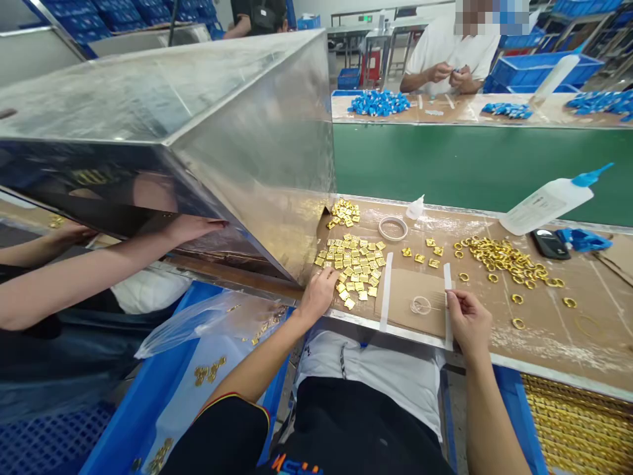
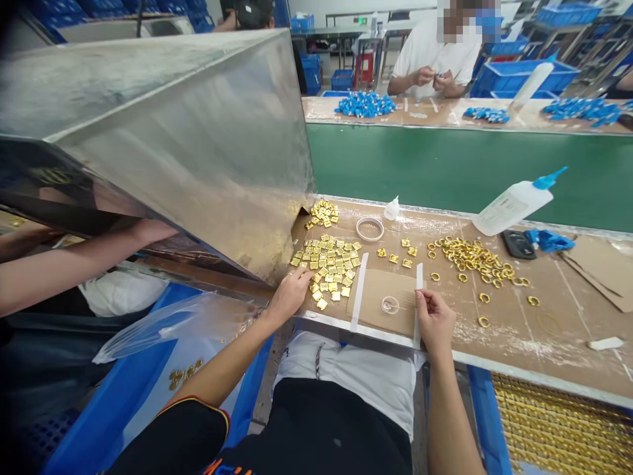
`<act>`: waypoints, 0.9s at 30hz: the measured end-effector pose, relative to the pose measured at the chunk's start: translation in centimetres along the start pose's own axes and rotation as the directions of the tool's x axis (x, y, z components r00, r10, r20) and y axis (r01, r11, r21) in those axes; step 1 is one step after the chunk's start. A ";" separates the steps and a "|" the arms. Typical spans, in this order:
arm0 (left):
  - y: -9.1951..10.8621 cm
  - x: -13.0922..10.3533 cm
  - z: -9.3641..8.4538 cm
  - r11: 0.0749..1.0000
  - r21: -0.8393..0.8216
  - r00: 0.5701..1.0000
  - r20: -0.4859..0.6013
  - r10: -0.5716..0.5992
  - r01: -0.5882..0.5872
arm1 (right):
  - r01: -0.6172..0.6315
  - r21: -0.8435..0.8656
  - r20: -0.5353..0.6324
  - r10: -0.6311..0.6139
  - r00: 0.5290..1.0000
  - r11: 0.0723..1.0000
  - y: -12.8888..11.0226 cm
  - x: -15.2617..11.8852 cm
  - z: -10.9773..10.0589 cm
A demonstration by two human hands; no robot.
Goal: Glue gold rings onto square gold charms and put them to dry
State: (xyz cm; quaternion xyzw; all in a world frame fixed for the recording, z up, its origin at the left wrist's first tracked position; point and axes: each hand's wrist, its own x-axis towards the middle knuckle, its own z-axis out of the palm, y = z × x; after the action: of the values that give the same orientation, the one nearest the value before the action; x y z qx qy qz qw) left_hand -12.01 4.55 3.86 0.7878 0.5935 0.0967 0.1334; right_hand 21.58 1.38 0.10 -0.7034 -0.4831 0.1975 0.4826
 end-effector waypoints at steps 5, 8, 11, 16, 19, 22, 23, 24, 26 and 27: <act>-0.4 -0.4 -0.1 0.997 -0.046 0.997 -0.040 -0.070 0.068 | -0.007 -0.015 0.018 0.008 1.000 1.000 -0.1 0.0 0.0; -0.4 -0.7 -0.1 0.993 -0.068 0.994 -0.046 -0.098 0.095 | -0.004 -0.020 0.029 0.005 1.000 1.000 -0.2 0.0 -0.1; -0.5 -0.6 -0.2 0.991 -0.092 0.995 -0.040 -0.096 0.092 | -0.002 -0.015 0.036 0.003 0.999 1.000 -0.3 0.0 -0.1; -0.7 0.0 -0.5 0.985 -0.155 0.996 -0.048 -0.080 0.072 | -0.001 0.013 0.046 0.001 0.999 1.000 -0.1 -0.3 -0.2; -0.7 0.0 -0.9 0.974 -0.218 0.993 -0.084 -0.088 0.068 | 0.003 0.036 0.044 -0.005 0.999 0.999 0.0 -0.4 -0.2; -0.1 -0.4 -1.1 0.947 -0.311 0.985 -0.124 -0.117 0.074 | 0.014 0.062 0.040 -0.016 0.999 0.998 0.0 -0.3 -0.1; 0.4 -0.7 -1.0 0.921 -0.382 0.981 -0.140 -0.133 0.070 | 0.019 0.071 0.038 -0.022 0.999 0.997 0.0 -0.2 -0.1; 1.0 -1.0 -0.8 0.883 -0.467 0.977 -0.157 -0.143 0.054 | 0.026 0.079 0.037 -0.029 0.999 0.997 0.0 -0.2 -0.1; 2.7 -1.6 0.1 0.769 -0.639 0.975 -0.182 -0.130 -0.017 | 0.039 0.097 0.036 -0.043 0.998 0.995 -0.1 -0.5 -0.3; 3.6 -2.0 0.7 0.709 -0.702 0.977 -0.187 -0.107 -0.057 | 0.047 0.106 0.037 -0.051 0.998 0.993 -0.2 -0.8 -0.4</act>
State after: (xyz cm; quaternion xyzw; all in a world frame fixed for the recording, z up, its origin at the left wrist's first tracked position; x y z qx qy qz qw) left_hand -9.03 1.66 4.40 0.6542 0.5332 0.3977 0.3601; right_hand 21.42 0.48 0.26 -0.6610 -0.4984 0.2247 0.5140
